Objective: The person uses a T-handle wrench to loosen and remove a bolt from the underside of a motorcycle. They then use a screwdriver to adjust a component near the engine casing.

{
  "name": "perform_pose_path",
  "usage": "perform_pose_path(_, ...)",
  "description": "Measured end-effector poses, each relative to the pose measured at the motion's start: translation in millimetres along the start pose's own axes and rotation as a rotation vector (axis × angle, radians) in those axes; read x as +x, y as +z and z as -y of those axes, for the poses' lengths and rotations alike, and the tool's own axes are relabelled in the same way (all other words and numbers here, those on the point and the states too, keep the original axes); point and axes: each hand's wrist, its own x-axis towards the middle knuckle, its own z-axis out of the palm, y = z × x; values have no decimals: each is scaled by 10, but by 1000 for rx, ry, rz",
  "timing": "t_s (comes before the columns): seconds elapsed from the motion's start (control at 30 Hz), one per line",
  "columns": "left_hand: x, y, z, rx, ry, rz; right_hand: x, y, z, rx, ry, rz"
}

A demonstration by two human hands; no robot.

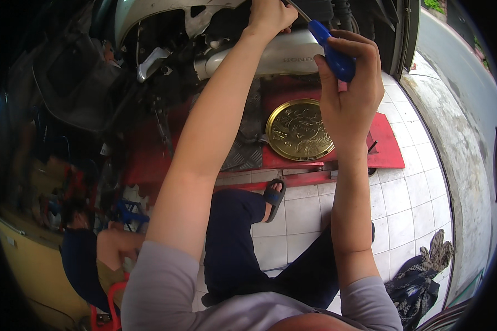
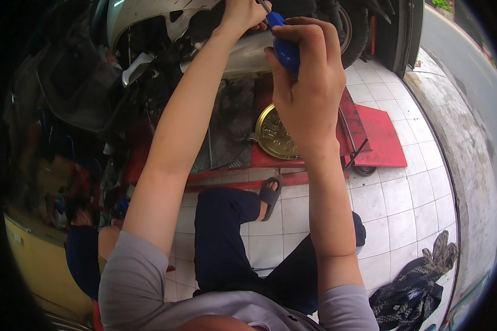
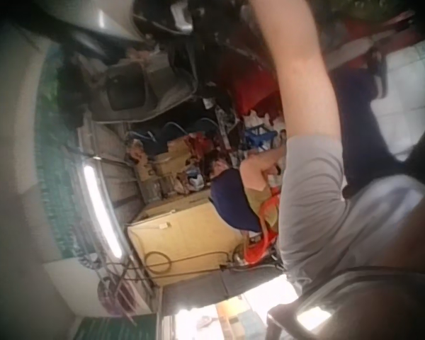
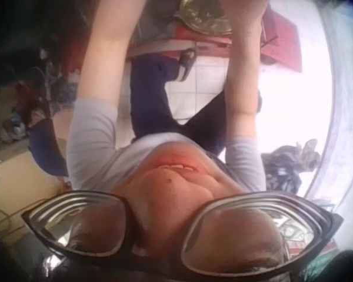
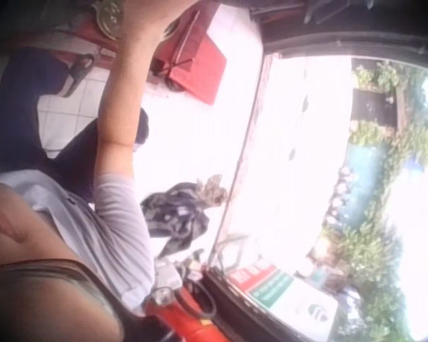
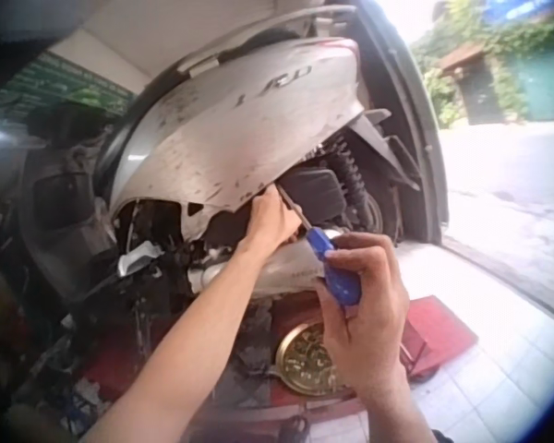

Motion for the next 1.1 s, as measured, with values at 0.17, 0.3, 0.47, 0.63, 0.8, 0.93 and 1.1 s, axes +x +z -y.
perform_pose_path(0.17, 65, 101, 217, 179, 299, -248, 57, -23, -51, 0, -18, 9)
perform_pose_path(0.3, 90, 113, 254, 162, 228, -198, 150, -82, -12, -51, -65, 69)
perform_pose_path(0.47, 7, 60, 58, 94, 102, -98, 147, -79, 20, -102, -98, 114)
perform_pose_path(0.63, 56, 120, 158, 293, 162, -194, 131, -49, 28, -66, -101, 91)
perform_pose_path(0.8, 78, 164, 212, 240, 169, -192, 138, -49, 86, -36, -12, 98)
perform_pose_path(0.93, 21, 135, 191, 193, 155, -168, 144, -115, 205, -113, 68, 169)
perform_pose_path(1.1, 42, 110, 185, 241, 153, -172, 163, -145, 191, -156, 113, 122)
